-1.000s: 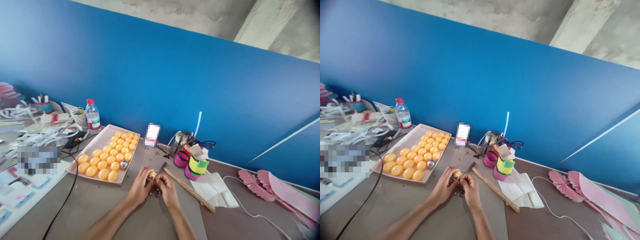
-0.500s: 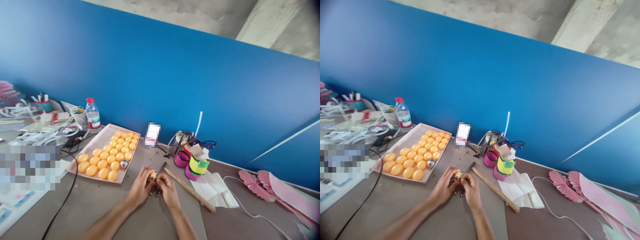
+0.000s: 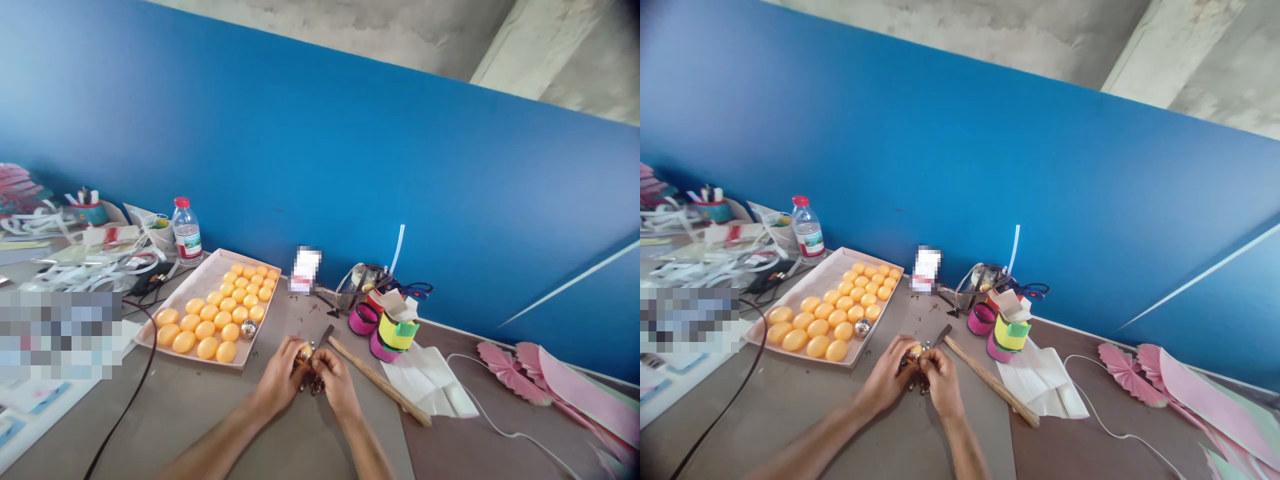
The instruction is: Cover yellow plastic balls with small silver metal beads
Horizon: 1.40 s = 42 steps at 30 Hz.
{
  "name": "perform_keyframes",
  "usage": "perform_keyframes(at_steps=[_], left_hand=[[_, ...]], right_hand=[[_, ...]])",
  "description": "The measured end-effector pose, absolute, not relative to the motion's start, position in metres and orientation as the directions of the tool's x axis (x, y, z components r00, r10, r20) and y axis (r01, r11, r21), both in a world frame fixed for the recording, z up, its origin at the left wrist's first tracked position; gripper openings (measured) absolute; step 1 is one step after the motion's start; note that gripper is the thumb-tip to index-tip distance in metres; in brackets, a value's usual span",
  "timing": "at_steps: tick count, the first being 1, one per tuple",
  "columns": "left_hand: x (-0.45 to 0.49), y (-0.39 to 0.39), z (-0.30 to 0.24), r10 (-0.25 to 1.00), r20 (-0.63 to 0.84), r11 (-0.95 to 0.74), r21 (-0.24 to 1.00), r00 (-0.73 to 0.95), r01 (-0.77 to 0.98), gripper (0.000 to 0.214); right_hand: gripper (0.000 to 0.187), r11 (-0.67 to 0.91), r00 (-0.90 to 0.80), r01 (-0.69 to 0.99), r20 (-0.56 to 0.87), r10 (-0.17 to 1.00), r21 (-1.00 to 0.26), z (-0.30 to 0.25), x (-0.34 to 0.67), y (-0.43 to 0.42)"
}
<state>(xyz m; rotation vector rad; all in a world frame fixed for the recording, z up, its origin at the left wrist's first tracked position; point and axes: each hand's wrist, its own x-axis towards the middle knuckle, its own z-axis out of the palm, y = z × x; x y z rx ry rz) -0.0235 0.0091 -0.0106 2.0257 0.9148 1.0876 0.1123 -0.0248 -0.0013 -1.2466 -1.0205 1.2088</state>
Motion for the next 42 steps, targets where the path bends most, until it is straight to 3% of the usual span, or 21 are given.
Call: perform_keyframes(at_steps=[9, 15, 22, 26, 30, 34, 38, 42], left_hand=[[-0.024, 0.008, -0.010, 0.775, 0.447, -0.593, 0.758, 0.447, 0.270, 0.029], [-0.024, 0.006, -0.013, 0.769, 0.447, -0.601, 0.749, 0.456, 0.279, 0.028], [-0.023, 0.005, -0.010, 0.779, 0.425, -0.573, 0.781, 0.461, 0.247, 0.028], [-0.022, 0.007, -0.004, 0.843, 0.377, -0.491, 0.831, 0.384, 0.262, 0.026], [-0.023, 0.011, -0.002, 0.878, 0.357, -0.446, 0.853, 0.319, 0.270, 0.027], [-0.024, 0.013, -0.004, 0.895, 0.349, -0.420, 0.868, 0.277, 0.265, 0.029], [-0.024, 0.013, -0.008, 0.900, 0.337, -0.408, 0.875, 0.275, 0.262, 0.030], [-0.025, 0.013, -0.012, 0.900, 0.341, -0.401, 0.892, 0.271, 0.209, 0.038]], right_hand=[[0.014, -0.157, 0.084, -0.133, -0.169, 0.982, -0.979, 0.005, 0.115, -0.025], [0.010, -0.132, 0.113, -0.055, -0.137, 0.984, -0.990, 0.002, 0.116, -0.023], [0.018, -0.191, 0.124, -0.090, -0.202, 0.972, -0.977, -0.003, 0.115, -0.023], [0.018, -0.088, 0.188, -0.056, -0.097, 0.977, -0.995, -0.001, 0.115, -0.020], [0.018, 0.116, 0.283, 0.188, 0.167, 0.945, -0.975, 0.002, 0.126, -0.019], [0.014, 0.225, 0.210, 0.513, 0.375, 0.903, -0.829, 0.000, 0.138, -0.020], [0.017, 0.202, 0.062, 0.772, 0.387, 0.920, -0.603, -0.007, 0.138, -0.022], [0.025, 0.167, -0.031, 0.873, 0.290, 0.957, -0.458, -0.008, 0.130, -0.026]])
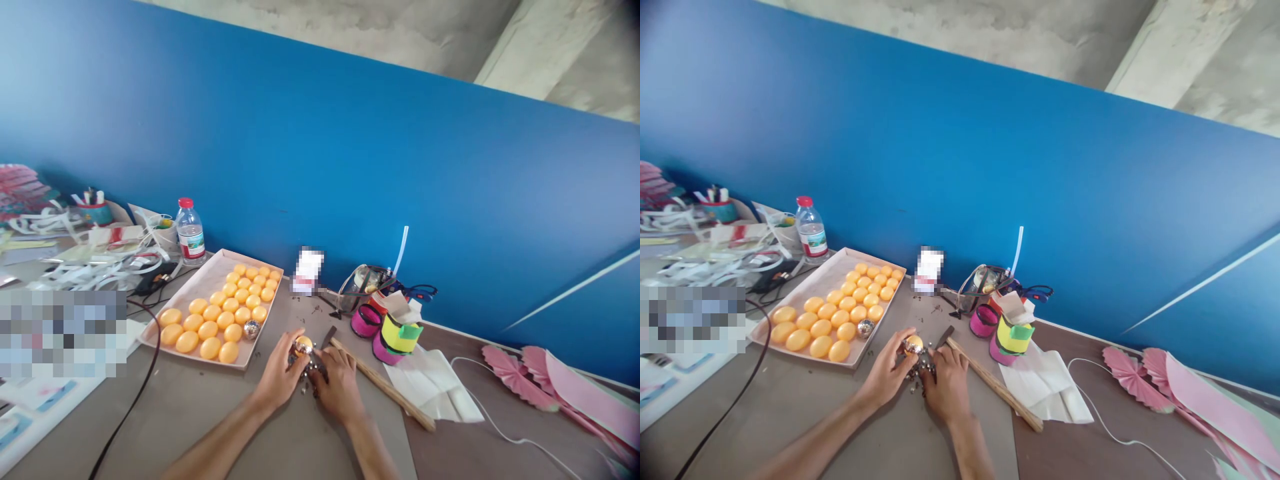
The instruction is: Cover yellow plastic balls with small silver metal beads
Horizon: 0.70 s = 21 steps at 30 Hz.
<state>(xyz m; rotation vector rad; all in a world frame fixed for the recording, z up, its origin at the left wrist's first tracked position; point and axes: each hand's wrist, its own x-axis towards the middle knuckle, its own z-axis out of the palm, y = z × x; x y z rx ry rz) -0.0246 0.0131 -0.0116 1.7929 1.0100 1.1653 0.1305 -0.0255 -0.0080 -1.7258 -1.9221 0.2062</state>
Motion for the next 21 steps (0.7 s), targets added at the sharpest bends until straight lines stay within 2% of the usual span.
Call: perform_keyframes(at_steps=[6, 15, 19, 21], left_hand=[[-0.0238, 0.0132, -0.0089, 0.874, 0.361, -0.418, 0.900, 0.326, 0.123, 0.032], [-0.0241, 0.0131, -0.0059, 0.934, 0.225, -0.244, 0.969, 0.279, 0.036, 0.028], [-0.0216, 0.0129, -0.0074, 0.944, 0.198, -0.191, 0.980, 0.265, -0.052, 0.027], [-0.0205, 0.0128, -0.0087, 0.948, 0.188, -0.170, 0.981, 0.258, -0.090, 0.027]], right_hand=[[0.018, 0.140, -0.031, 0.882, 0.242, 0.970, -0.450, -0.0073, 0.1252, -0.0261], [0.022, 0.134, -0.024, 0.868, 0.229, 0.973, -0.478, -0.0073, 0.1211, -0.0262], [0.011, 0.168, -0.057, 0.863, 0.240, 0.969, -0.476, -0.0038, 0.1211, -0.0285], [0.017, 0.188, -0.087, 0.869, 0.233, 0.969, -0.457, -0.0038, 0.1207, -0.0293]])
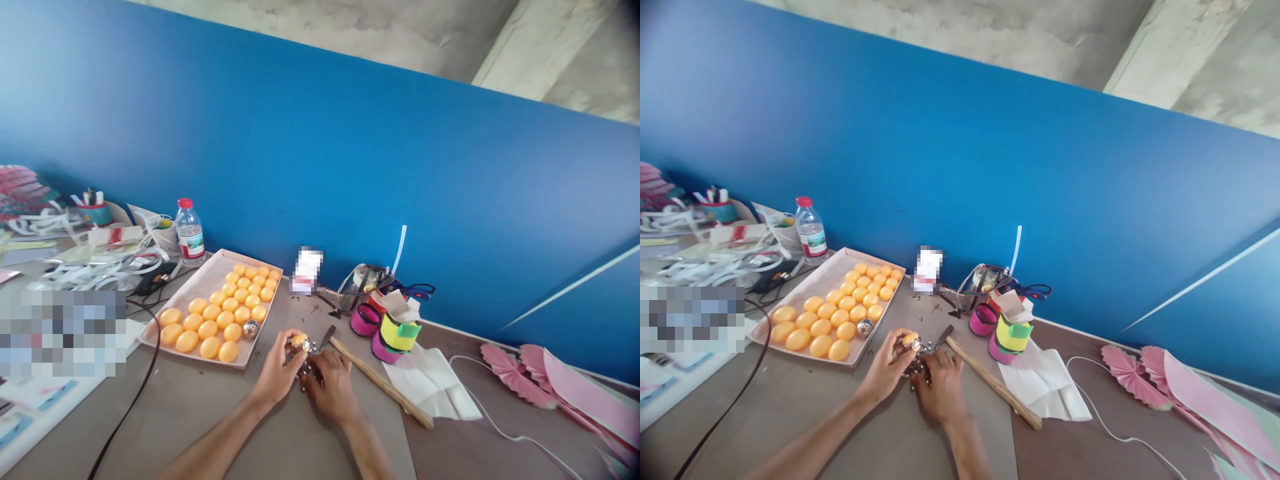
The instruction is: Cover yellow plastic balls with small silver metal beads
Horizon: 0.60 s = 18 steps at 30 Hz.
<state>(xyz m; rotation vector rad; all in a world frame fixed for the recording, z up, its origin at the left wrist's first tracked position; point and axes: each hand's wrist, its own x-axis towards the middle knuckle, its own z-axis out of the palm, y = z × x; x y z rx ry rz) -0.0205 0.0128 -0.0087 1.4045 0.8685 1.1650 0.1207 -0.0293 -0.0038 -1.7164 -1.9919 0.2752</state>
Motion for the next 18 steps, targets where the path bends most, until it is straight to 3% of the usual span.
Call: perform_keyframes(at_steps=[10, 14, 18], left_hand=[[-0.0224, 0.0123, -0.0066, 0.947, 0.209, -0.204, 0.978, 0.245, -0.046, 0.033], [-0.0234, 0.0131, -0.0062, 0.943, 0.217, -0.228, 0.974, 0.252, 0.014, 0.032], [-0.0227, 0.0145, -0.0099, 0.942, 0.224, -0.242, 0.969, 0.249, 0.043, 0.031]], right_hand=[[0.018, 0.214, -0.069, 0.848, 0.300, 0.951, -0.484, -0.0077, 0.1176, -0.0277], [0.018, 0.221, 0.014, 0.770, 0.363, 0.932, -0.598, -0.0058, 0.1200, -0.0286], [0.016, 0.156, 0.169, 0.604, 0.317, 0.933, -0.781, -0.0040, 0.1225, -0.0284]])
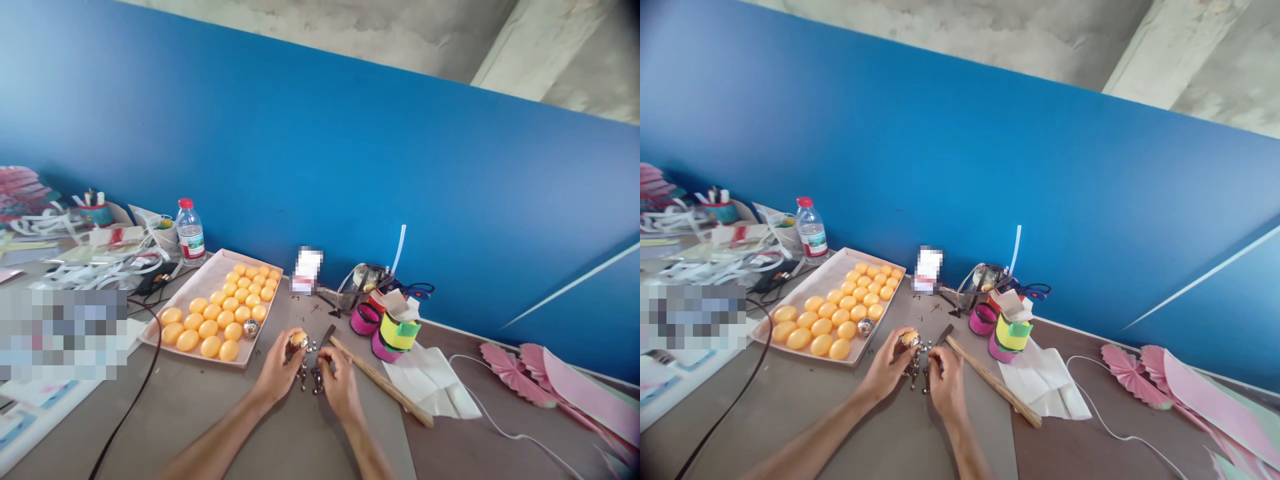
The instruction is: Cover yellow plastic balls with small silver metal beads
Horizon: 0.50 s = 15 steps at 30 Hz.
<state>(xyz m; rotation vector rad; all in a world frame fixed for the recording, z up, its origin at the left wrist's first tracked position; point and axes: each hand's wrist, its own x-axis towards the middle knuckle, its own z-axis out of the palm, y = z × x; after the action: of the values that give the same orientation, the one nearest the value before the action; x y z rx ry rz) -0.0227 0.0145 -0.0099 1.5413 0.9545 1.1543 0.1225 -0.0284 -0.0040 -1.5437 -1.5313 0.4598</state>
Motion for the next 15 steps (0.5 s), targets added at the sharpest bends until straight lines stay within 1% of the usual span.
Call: perform_keyframes(at_steps=[2, 5, 8, 11, 13, 15], left_hand=[[-0.0221, 0.0148, -0.0117, 0.940, 0.233, -0.257, 0.964, 0.250, 0.068, 0.030], [-0.0215, 0.0145, -0.0124, 0.930, 0.254, -0.290, 0.951, 0.266, 0.103, 0.029], [-0.0213, 0.0140, -0.0107, 0.916, 0.287, -0.331, 0.936, 0.279, 0.123, 0.028], [-0.0216, 0.0133, -0.0084, 0.910, 0.298, -0.349, 0.926, 0.288, 0.144, 0.029], [-0.0218, 0.0123, -0.0069, 0.905, 0.306, -0.363, 0.918, 0.297, 0.162, 0.030], [-0.0219, 0.0110, -0.0056, 0.894, 0.325, -0.390, 0.903, 0.309, 0.179, 0.031]], right_hand=[[0.018, 0.144, 0.189, 0.490, 0.266, 0.945, -0.860, -0.0024, 0.1225, -0.0274], [0.017, 0.115, 0.205, 0.358, 0.199, 0.958, -0.927, -0.0006, 0.1213, -0.0254], [0.012, 0.080, 0.251, 0.273, 0.152, 0.956, -0.959, -0.0012, 0.1208, -0.0243], [0.011, 0.070, 0.258, 0.201, 0.121, 0.959, -0.977, -0.0040, 0.1222, -0.0241], [0.013, 0.054, 0.248, 0.115, 0.082, 0.965, -0.992, -0.0065, 0.1239, -0.0239], [0.016, 0.043, 0.231, -0.006, 0.040, 0.972, -0.999, -0.0091, 0.1253, -0.0234]])
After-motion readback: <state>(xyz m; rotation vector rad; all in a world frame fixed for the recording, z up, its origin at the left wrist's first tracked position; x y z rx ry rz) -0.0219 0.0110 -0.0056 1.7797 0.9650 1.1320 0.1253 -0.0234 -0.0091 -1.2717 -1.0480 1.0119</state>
